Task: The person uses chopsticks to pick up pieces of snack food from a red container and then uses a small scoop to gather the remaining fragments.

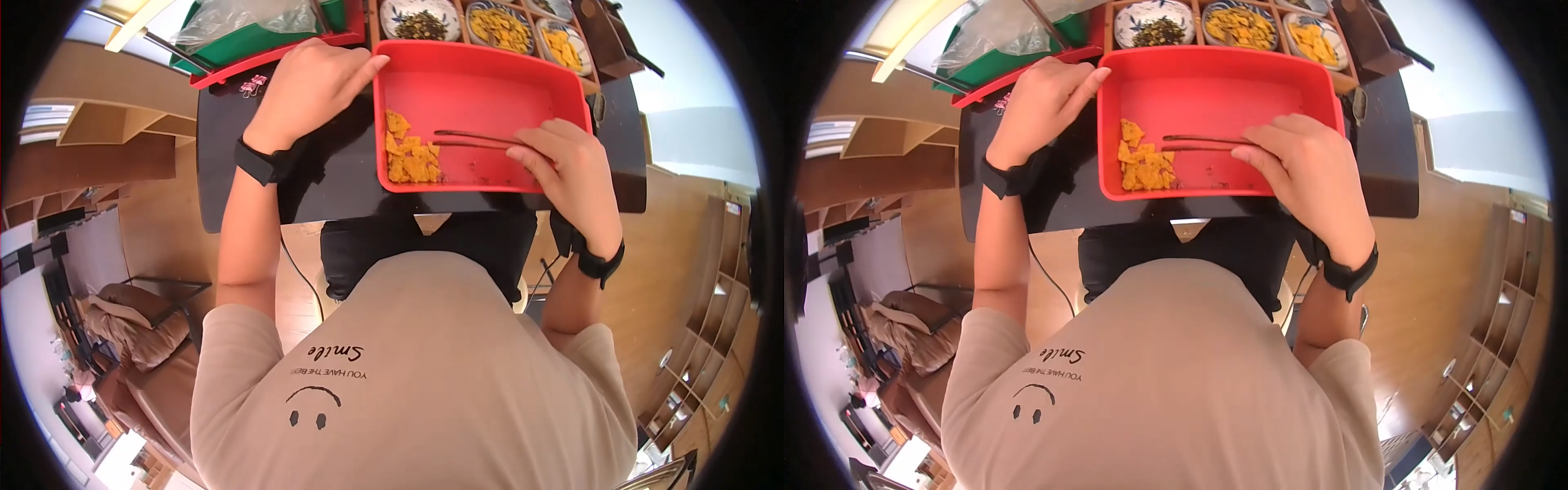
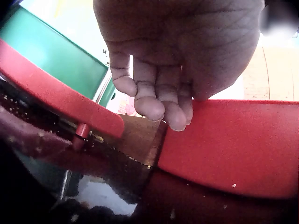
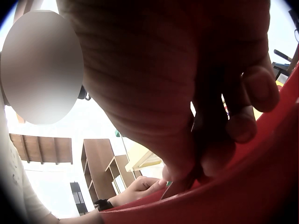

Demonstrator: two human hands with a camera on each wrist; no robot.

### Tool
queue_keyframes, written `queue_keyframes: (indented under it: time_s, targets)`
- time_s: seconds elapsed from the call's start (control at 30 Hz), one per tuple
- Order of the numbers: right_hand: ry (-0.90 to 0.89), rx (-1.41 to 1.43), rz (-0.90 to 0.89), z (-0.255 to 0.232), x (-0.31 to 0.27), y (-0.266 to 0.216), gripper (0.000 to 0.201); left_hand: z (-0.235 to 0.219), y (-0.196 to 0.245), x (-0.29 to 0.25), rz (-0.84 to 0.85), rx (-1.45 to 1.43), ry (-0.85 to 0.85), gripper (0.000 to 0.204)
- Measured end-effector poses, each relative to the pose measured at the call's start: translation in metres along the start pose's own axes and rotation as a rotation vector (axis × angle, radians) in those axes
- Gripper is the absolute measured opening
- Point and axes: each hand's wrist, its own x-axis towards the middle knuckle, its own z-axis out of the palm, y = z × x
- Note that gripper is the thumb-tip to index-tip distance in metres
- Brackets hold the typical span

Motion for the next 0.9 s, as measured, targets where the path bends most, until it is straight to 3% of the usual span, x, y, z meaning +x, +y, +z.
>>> queue_keyframes:
  time_s: [0.13,0.3,0.47,0.53,0.9]
  targets:
    - [0.082,0.005,-0.034,0.0,-0.012,0.009,0.02,-0.006,0.002,0.003,-0.036,-0.025,-0.091,0.034]
    - [0.208,-0.015,-0.083,0.003,-0.027,0.026,0.021,-0.005,0.001,0.007,-0.027,-0.058,-0.067,0.036]
    - [0.288,-0.024,-0.07,0.002,-0.04,0.032,0.018,-0.008,0.0,0.008,-0.174,-0.135,-0.202,0.038]
    - [0.234,0.016,-0.041,-0.011,-0.043,0.026,0.023,-0.011,0.005,0.01,-0.299,-0.167,-0.237,0.041]
    - [0.331,0.109,-0.033,-0.008,-0.064,0.038,0.025,-0.02,0.014,0.015,-0.349,-0.05,-0.297,0.043]
